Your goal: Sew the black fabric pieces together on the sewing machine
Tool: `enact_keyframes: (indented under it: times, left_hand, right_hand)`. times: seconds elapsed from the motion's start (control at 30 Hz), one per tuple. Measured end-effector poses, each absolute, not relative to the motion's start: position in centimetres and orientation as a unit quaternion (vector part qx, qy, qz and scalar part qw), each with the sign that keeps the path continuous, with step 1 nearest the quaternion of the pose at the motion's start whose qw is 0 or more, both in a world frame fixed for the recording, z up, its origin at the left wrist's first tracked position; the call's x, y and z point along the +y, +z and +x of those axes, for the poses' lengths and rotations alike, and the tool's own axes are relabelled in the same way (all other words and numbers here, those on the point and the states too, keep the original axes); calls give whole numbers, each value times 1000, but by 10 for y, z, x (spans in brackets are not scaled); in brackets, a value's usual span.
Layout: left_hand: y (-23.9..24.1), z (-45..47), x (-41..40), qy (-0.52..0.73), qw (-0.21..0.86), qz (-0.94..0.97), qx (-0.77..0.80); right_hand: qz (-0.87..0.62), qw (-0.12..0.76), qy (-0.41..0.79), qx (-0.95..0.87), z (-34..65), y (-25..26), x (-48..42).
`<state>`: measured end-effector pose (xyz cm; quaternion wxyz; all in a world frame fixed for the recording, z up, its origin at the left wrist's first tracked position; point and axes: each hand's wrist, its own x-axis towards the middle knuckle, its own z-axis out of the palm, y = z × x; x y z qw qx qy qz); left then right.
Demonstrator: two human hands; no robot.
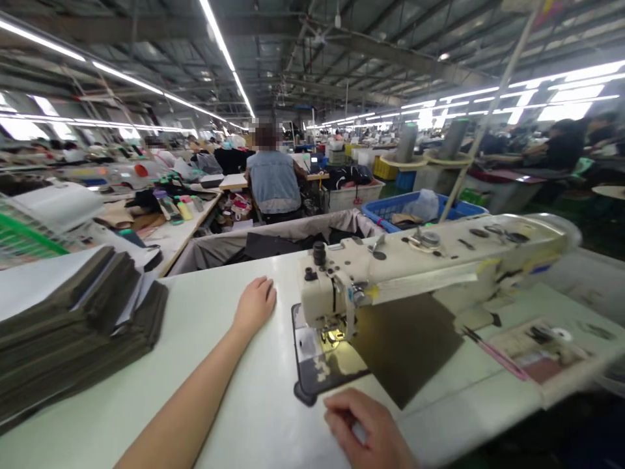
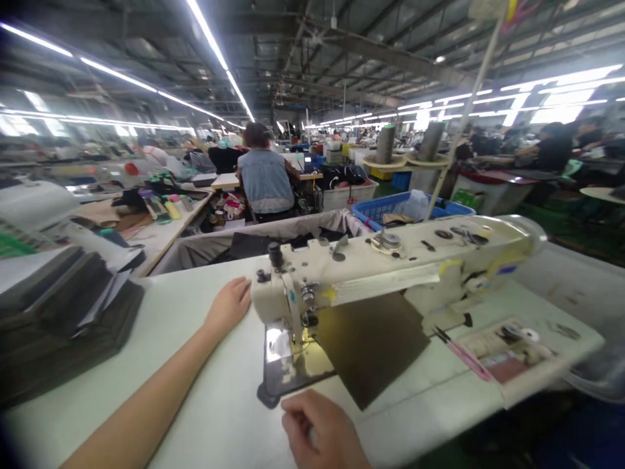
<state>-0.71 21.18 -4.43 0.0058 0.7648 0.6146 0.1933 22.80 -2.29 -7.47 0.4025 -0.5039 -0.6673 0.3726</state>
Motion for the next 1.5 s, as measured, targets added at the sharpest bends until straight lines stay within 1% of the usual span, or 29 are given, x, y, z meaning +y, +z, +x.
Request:
enact_keyframes:
  times: [0.1, 0.23, 0.3, 0.4, 0.47, 0.53, 0.63, 0.7, 0.77, 0.9, 0.97, 1.03, 1.1, 1.17, 1.23, 1.3, 1.37, 1.43, 1.5]
  left_hand:
    - [-50, -12, 162, 193, 31, 805, 560]
    - [-56, -16, 94, 227, 55, 840, 490]
    - [-56, -14, 69, 229, 61, 846, 479]
    - [-52, -7, 49, 230, 76, 849, 470]
    - [-48, -3, 44, 240, 89, 847, 466]
    - [-43, 1, 40, 251, 96, 849, 455]
    - [-33, 16, 27, 277, 91, 868, 401]
    - [-24, 36, 15, 290, 96, 891, 336]
    - [-15, 61, 6, 258, 128, 918, 274]
    - [-8, 92, 1, 131, 178, 955, 198]
    - [-9, 87, -3, 93, 180, 961, 190]
    - [-10, 68, -14, 76, 167, 964, 193]
    - [-13, 41, -31, 50, 146, 966, 207]
    - [-16, 13, -48, 37, 129, 966, 223]
    - [-17, -9, -61, 46, 130, 965, 223]
    - [-14, -24, -66, 51, 150, 962, 222]
    - [-5, -29, -63, 55, 192, 949, 243]
    - [5, -27, -53, 76, 253, 917, 298]
    - [12, -20, -37, 124, 312, 862, 380]
  right_hand:
    - [-486, 393, 320, -712, 240, -58, -23]
    - [-583, 394, 204, -681, 279, -42, -22]
    - [-628, 359, 156, -672, 301, -39, -20]
    - [-651, 294, 147, -684, 323, -38, -16]
    - [-650, 276, 152, -691, 330, -38, -13]
    - [-659, 284, 157, -679, 332, -36, -11]
    - [-674, 325, 148, -647, 326, -28, -17]
    - [-643, 334, 129, -677, 312, -20, -28]
    - [-578, 304, 136, -745, 293, -11, -44]
    - [-486, 246, 259, -797, 276, 11, -73]
    - [-458, 248, 326, -789, 288, 21, -82]
    - [-423, 256, 352, -794, 309, 24, -88]
    - [-385, 213, 318, -840, 327, 16, -92]
    - [-347, 150, 245, -893, 334, -4, -94]
    - [-309, 122, 165, -929, 330, -28, -93]
    - [-289, 138, 118, -940, 321, -45, -89]
    - [-287, 195, 126, -930, 311, -47, -81]
    - [-290, 258, 208, -898, 303, -39, -69]
    - [-333, 296, 334, -831, 296, -29, -53]
